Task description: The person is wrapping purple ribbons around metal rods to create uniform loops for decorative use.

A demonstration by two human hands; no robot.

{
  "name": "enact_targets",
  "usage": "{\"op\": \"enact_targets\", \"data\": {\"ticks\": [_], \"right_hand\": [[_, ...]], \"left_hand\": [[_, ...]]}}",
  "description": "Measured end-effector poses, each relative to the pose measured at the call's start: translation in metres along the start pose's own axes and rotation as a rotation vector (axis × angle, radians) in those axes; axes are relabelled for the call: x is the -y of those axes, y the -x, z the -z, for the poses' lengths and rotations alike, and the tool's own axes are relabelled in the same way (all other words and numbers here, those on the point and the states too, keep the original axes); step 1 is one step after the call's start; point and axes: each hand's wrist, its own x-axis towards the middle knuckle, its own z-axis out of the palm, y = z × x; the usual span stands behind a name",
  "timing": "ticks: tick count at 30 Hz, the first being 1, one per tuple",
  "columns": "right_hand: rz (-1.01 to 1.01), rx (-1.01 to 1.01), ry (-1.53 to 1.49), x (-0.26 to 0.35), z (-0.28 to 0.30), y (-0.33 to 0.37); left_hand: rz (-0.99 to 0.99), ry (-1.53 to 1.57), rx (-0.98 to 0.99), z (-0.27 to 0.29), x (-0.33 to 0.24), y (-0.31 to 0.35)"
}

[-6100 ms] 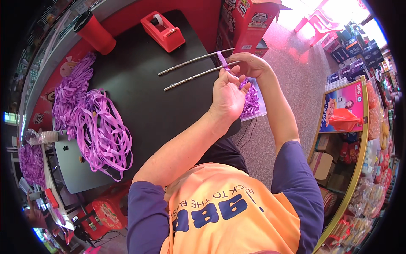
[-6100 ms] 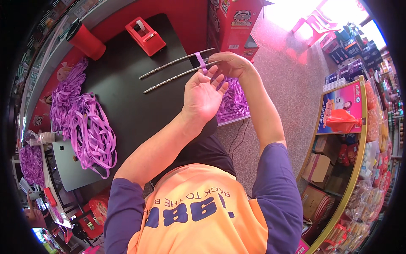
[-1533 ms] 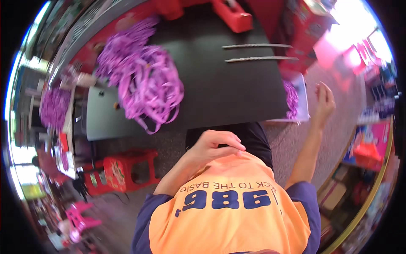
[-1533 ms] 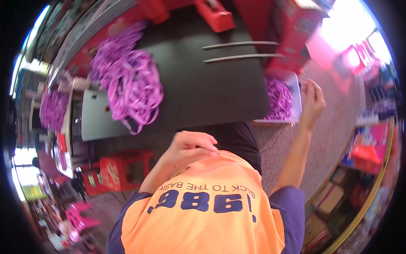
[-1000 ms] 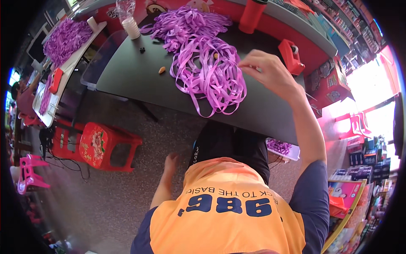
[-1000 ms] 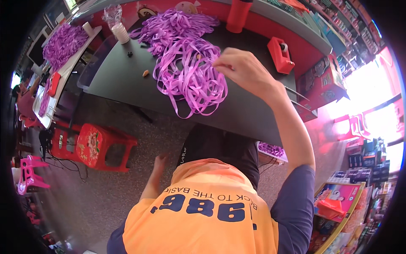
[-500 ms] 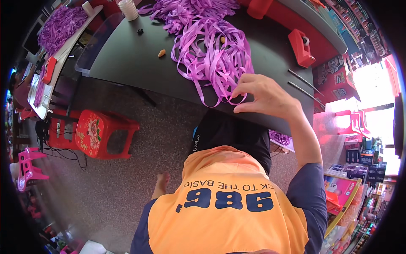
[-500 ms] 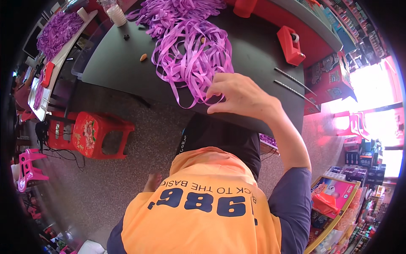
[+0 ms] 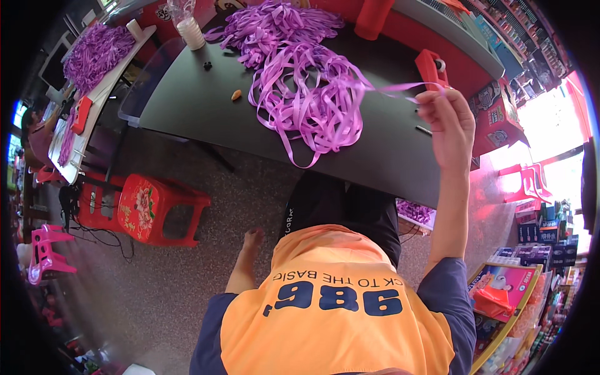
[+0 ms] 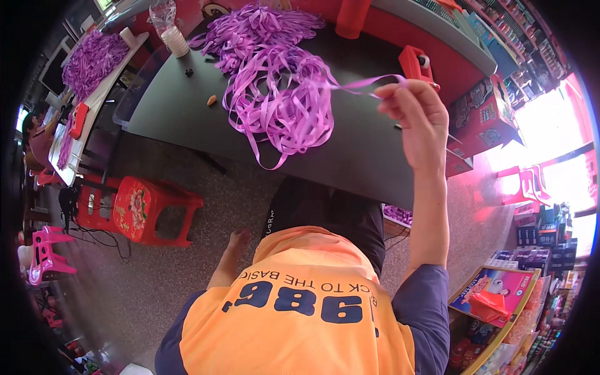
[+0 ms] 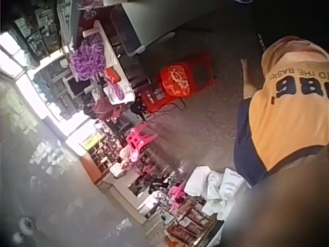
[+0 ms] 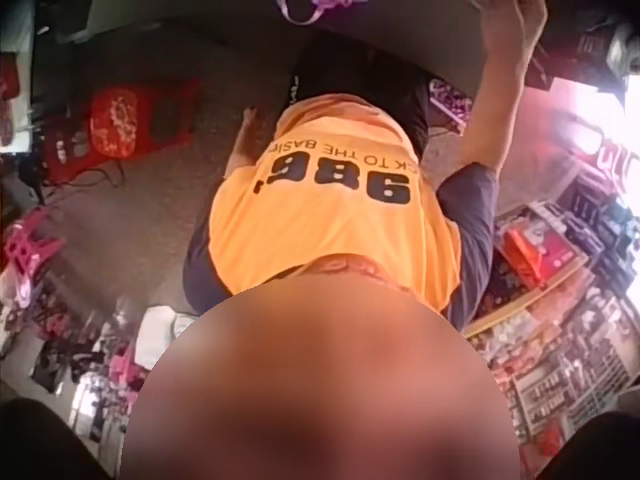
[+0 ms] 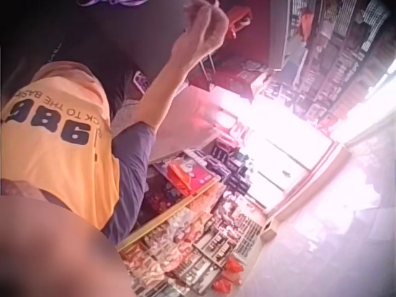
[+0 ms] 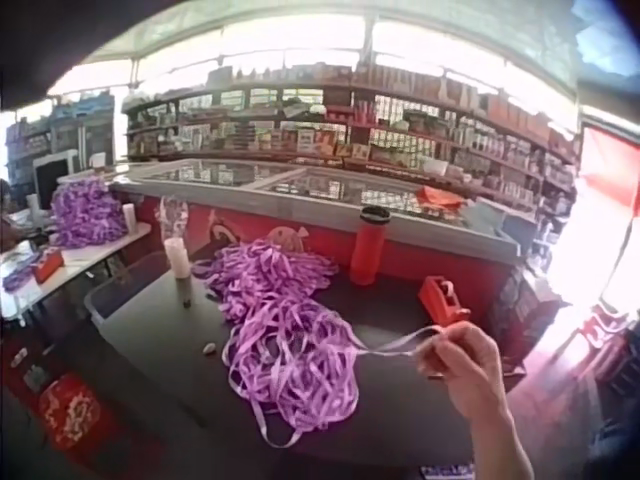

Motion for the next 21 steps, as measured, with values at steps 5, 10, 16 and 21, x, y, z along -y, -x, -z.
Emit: {"op": "enact_targets", "data": {"ticks": [5,10,16,21], "right_hand": [[-0.397,0.466,0.916,0.014,0.029,0.0],[-0.437,0.578,0.899,0.021,0.043,0.004],[0.099,0.479,1.08,-0.006,-0.002,-0.046],[0.296,0.608,1.08,-0.076,-0.031,-0.109]], "left_hand": [[-0.035,-0.034,0.108,0.002,-0.006,0.014],[-0.025,-0.117,0.12,0.022,0.007,0.007],[-0.346,-1.433,0.244,0.047,0.035,0.005],[-0.708,-1.617,0.269,0.072,0.054,0.02]]}}
